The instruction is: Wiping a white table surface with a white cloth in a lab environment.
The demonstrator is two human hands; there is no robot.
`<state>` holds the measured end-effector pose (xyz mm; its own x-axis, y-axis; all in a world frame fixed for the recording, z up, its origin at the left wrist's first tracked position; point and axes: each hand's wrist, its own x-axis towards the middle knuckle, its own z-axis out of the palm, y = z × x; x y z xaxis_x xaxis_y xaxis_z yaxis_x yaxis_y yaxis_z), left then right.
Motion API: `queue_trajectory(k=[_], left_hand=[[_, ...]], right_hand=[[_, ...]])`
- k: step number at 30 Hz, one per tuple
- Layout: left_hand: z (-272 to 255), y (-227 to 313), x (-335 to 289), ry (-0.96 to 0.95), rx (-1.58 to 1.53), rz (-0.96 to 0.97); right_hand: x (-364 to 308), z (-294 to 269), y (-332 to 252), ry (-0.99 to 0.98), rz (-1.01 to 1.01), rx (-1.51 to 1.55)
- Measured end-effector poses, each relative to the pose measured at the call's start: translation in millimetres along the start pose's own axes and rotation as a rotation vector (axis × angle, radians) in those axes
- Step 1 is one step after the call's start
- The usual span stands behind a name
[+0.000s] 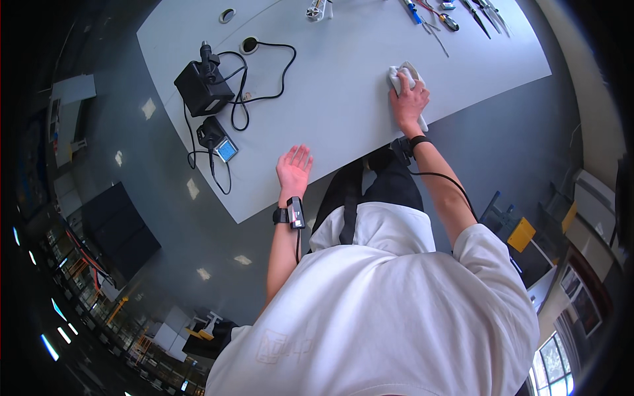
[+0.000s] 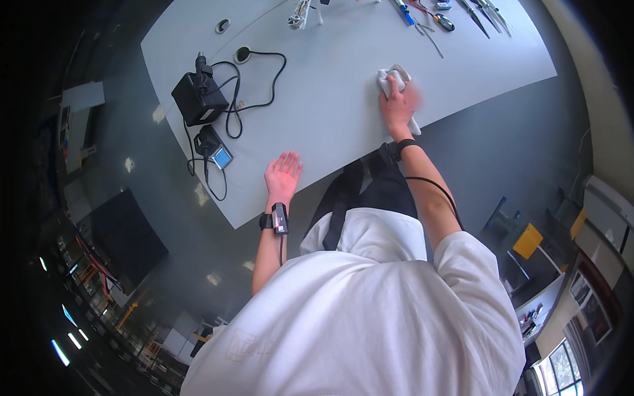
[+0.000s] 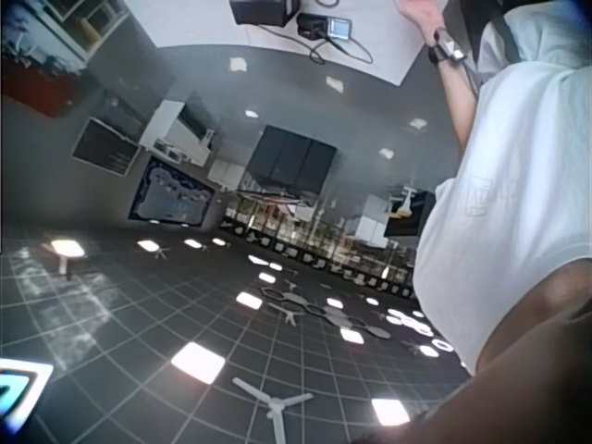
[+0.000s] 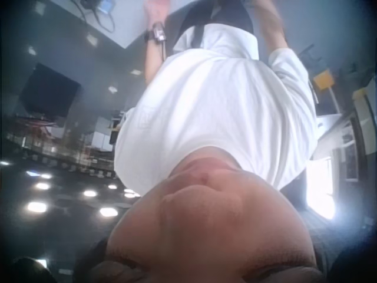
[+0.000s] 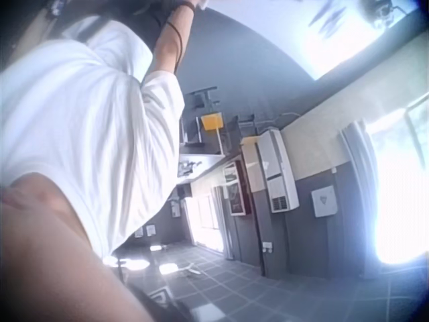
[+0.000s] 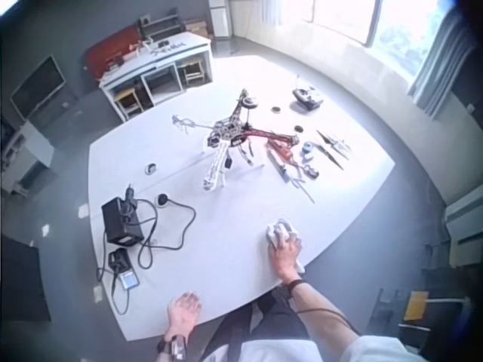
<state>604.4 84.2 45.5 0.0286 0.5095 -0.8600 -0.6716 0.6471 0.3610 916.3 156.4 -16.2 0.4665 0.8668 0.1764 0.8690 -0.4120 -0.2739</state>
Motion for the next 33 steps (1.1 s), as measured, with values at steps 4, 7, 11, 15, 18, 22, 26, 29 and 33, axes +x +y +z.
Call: queue_trajectory(k=[4,7,11,15,18,22,26,29,33], left_hand=[[-4,14,13,-0.040,-0.488,0.121],[2,24,13,-0.093,-0.543,0.167],[15,34,11,-0.107,-0.571,0.194],[17,37,17,-0.098,-0.497,0.287],[29,36,24,-0.112,-0.371,0.346],[41,35,38,-0.160,-0.221,0.382],[64,35,50,-0.164,-0.059,0.456],[74,39,57,-0.146,0.104,0.523],[78,45,64,-0.049,0.182,0.651]], right_hand=[[-35,5,-53,-0.077,-0.223,0.141],[-76,3,-94,-0.183,-0.407,0.226],[-103,-10,-123,-0.272,-0.482,0.244],[-95,-50,-133,-0.251,-0.519,0.197],[-83,-82,-139,-0.459,-0.469,0.302],[-82,-126,-159,-1.314,-0.042,0.733],[-89,-143,-171,-1.539,0.102,0.743],[-97,-127,-170,-1.462,0.267,0.868],[-99,-122,-167,-1.500,0.572,1.068]])
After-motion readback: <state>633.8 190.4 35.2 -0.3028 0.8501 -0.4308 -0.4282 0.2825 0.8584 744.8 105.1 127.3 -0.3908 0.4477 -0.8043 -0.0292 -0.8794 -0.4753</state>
